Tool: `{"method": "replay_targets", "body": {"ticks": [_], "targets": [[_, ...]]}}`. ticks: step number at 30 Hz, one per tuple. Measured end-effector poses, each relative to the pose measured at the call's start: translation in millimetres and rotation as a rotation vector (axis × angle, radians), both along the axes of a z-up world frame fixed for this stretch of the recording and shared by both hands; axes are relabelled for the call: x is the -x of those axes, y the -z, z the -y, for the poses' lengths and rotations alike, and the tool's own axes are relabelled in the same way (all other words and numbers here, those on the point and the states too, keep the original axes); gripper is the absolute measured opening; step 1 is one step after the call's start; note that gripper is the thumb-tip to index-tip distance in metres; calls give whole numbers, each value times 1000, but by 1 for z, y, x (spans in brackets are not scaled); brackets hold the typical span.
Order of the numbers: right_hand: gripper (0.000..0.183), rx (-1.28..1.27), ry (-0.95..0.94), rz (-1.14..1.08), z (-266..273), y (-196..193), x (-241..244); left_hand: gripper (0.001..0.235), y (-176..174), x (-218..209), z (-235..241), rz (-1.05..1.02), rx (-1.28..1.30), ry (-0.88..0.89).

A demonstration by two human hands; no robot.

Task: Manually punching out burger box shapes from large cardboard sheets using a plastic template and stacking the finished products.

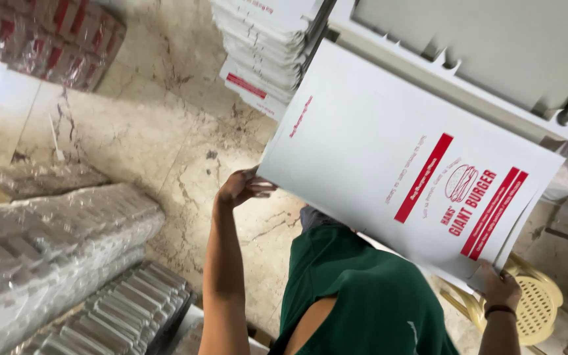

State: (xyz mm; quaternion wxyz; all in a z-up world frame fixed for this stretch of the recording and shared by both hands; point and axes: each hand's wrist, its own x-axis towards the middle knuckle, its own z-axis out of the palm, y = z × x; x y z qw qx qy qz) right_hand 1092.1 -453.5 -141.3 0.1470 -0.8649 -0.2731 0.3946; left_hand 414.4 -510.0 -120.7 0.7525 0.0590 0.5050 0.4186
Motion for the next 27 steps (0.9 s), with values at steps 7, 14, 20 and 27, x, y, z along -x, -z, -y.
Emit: {"method": "replay_targets", "body": {"ticks": [7, 14, 20, 27], "targets": [[50, 61, -141, 432, 3, 51, -17, 37, -4, 32, -40, -1025, 584, 465], [60, 100, -213, 566, 9, 76, -45, 54, 36, -31, -165, -1164, 83, 382], [48, 97, -209, 707, 13, 99, -49, 47, 42, -51, -160, -1368, 149, 191], [41, -8, -67, 542, 10, 70, -36, 42, 29, -30, -161, -1260, 41, 113]]}}
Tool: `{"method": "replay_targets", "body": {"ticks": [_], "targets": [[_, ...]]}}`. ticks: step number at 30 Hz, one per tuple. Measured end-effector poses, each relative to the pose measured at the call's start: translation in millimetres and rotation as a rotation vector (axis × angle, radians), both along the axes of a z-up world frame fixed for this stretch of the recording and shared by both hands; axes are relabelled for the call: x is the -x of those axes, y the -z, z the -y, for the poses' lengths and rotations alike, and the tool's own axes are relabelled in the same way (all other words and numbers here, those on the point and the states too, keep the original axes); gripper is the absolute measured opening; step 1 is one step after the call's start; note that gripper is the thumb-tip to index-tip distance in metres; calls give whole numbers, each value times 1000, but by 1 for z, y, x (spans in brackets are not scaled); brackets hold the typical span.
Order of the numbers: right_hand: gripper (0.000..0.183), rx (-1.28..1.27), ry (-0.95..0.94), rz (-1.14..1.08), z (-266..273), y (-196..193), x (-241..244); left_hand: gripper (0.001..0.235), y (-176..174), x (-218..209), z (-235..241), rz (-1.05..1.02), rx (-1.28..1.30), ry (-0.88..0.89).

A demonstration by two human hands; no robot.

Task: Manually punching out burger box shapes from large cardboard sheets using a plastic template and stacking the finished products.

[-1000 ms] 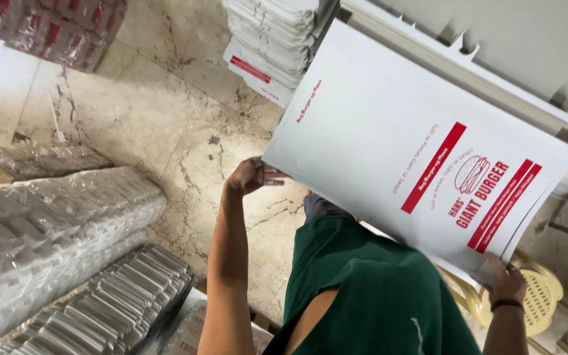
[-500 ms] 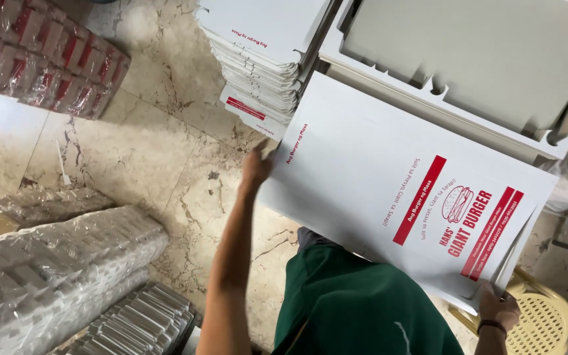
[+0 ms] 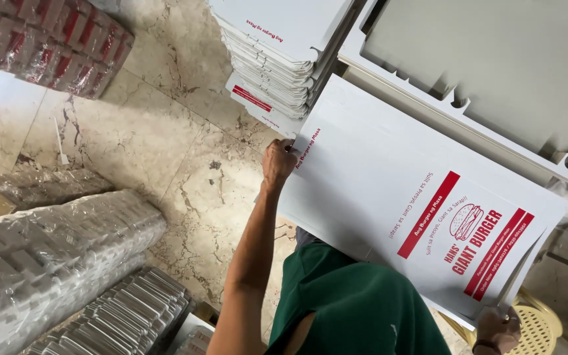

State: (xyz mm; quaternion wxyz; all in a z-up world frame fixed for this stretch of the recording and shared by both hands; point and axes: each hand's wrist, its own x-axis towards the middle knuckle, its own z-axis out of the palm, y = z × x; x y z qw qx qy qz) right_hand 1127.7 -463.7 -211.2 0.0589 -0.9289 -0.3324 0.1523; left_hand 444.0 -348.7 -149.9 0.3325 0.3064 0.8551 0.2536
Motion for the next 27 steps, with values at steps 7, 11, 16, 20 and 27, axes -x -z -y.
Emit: {"method": "replay_targets", "body": {"ticks": [7, 11, 16, 20, 27], "targets": [[44, 130, -201, -14, 1, 58, -61, 41, -31, 34, -16, 461, 199, 25], [43, 133, -197, -58, 6, 83, -86, 39, -43, 26, 6, 838, -86, -123], [42, 228, -116, -57, -10, 50, -39, 41, 75, 26, 26, 322, -197, 86], [32, -4, 148, -208, 0, 7, 20, 45, -29, 31, 23, 140, -145, 508], [51, 226, 115, -205, -14, -38, 50, 49, -2, 35, 57, 185, 196, 287]]}}
